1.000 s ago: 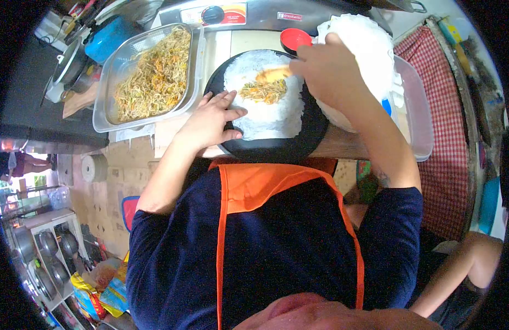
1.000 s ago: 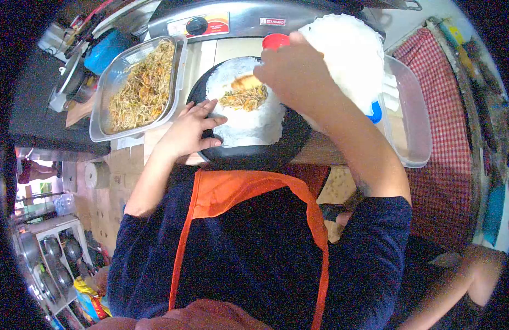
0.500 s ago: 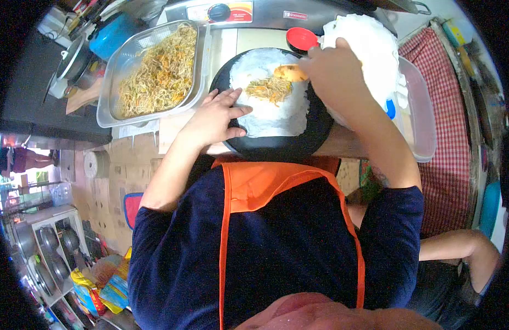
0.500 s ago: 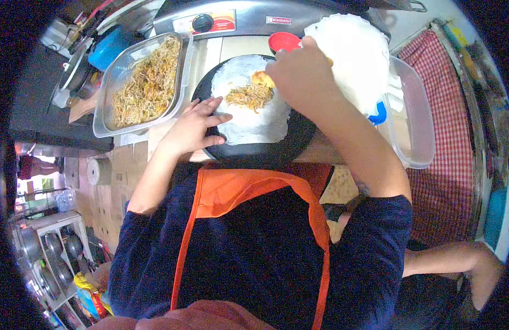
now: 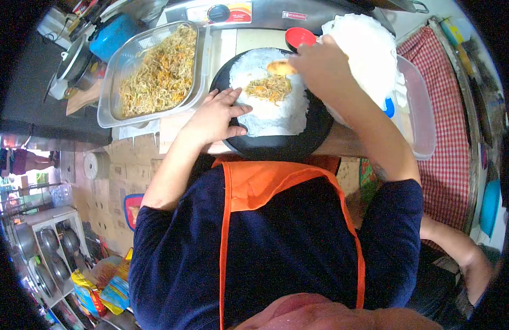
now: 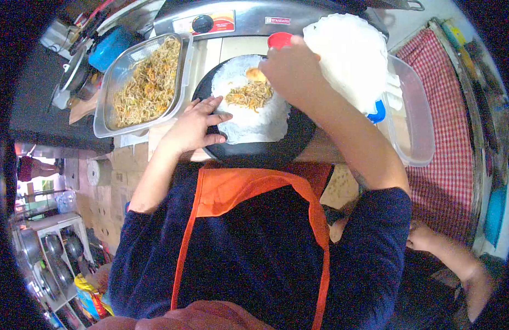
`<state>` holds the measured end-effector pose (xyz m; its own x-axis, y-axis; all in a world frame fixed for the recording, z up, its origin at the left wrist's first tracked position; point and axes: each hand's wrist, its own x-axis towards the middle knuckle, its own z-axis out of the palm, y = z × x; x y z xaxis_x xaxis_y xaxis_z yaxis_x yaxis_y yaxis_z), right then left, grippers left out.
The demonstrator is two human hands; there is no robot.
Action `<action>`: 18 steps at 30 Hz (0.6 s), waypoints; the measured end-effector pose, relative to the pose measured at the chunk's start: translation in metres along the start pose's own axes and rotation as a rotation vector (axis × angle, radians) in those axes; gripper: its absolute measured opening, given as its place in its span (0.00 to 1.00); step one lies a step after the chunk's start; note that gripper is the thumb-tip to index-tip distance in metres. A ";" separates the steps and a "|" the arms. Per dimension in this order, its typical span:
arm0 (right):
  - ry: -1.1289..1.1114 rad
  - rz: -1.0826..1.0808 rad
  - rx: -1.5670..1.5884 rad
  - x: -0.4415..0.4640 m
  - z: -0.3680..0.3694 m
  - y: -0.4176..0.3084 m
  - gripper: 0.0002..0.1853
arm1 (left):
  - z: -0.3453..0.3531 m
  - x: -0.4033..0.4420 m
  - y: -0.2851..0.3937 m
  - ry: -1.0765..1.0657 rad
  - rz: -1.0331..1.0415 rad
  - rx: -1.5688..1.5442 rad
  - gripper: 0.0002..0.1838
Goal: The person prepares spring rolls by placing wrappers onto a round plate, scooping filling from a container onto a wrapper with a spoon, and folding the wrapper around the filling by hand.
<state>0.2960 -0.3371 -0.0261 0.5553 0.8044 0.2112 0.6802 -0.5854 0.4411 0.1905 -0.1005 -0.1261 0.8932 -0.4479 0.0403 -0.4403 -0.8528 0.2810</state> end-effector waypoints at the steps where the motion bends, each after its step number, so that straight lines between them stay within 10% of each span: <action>1: 0.005 -0.049 -0.005 -0.001 0.005 -0.003 0.06 | 0.000 0.001 0.000 0.003 0.003 0.002 0.32; 18: 0.174 -0.049 0.113 -0.002 -0.022 -0.014 0.04 | 0.000 -0.001 -0.002 0.021 0.034 -0.007 0.32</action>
<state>0.2753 -0.3285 -0.0136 0.4363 0.8316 0.3436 0.7588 -0.5453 0.3562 0.1905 -0.0985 -0.1270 0.8794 -0.4708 0.0703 -0.4700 -0.8351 0.2857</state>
